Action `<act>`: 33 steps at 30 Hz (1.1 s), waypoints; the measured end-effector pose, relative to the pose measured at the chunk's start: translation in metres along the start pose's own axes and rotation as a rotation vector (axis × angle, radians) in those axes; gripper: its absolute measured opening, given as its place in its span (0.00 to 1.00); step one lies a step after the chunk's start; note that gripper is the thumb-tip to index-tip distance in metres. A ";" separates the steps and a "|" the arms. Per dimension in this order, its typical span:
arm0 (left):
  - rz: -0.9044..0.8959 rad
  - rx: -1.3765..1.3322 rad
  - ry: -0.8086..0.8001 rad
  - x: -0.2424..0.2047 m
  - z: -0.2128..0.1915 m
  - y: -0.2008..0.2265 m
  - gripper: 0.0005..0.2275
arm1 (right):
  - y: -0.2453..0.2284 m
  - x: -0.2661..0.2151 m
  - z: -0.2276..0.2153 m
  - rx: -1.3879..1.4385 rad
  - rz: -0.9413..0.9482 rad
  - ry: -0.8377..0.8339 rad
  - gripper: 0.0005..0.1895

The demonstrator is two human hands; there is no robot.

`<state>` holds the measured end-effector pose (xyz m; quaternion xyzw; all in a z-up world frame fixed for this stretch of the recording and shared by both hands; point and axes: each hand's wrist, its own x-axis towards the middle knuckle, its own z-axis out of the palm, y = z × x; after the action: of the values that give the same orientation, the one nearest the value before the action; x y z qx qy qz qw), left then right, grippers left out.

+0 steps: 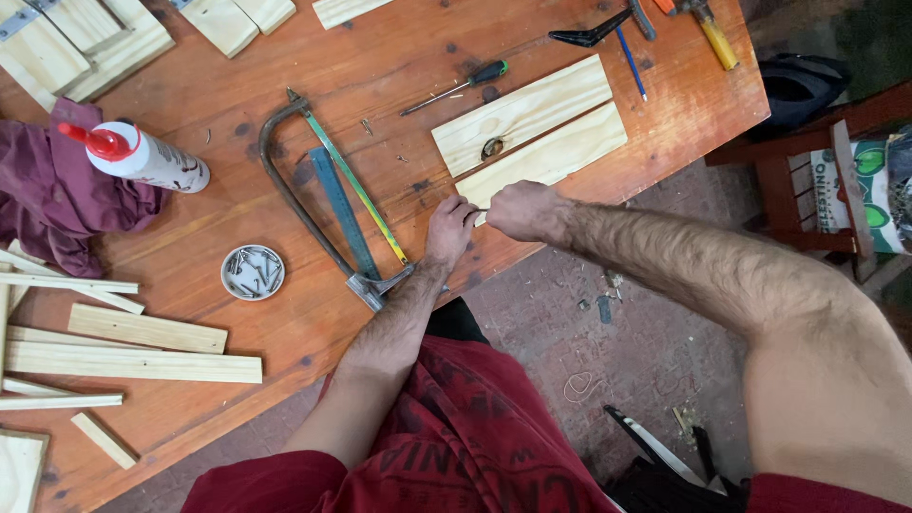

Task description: The person uses a screwdriver to drive screws into a wooden board on a workbench. They repeatedly pick up screws, position them, and turn the screwdriver to fasten them into the wood.

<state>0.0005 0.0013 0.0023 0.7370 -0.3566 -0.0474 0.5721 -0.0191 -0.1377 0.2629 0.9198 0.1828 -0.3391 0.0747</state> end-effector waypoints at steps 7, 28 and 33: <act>0.001 0.090 -0.028 -0.005 0.008 -0.003 0.03 | 0.028 0.051 0.045 0.632 0.535 -0.177 0.12; 0.034 0.115 -0.068 -0.001 0.010 -0.005 0.02 | 0.013 0.063 -0.004 0.624 0.842 -0.429 0.27; 0.061 0.147 -0.071 -0.005 0.007 -0.005 0.03 | 0.021 0.049 0.024 0.807 0.747 -0.222 0.14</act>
<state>-0.0043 -0.0014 -0.0063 0.7638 -0.4013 -0.0296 0.5047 0.0087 -0.1494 0.2131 0.8365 -0.3086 -0.4273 -0.1497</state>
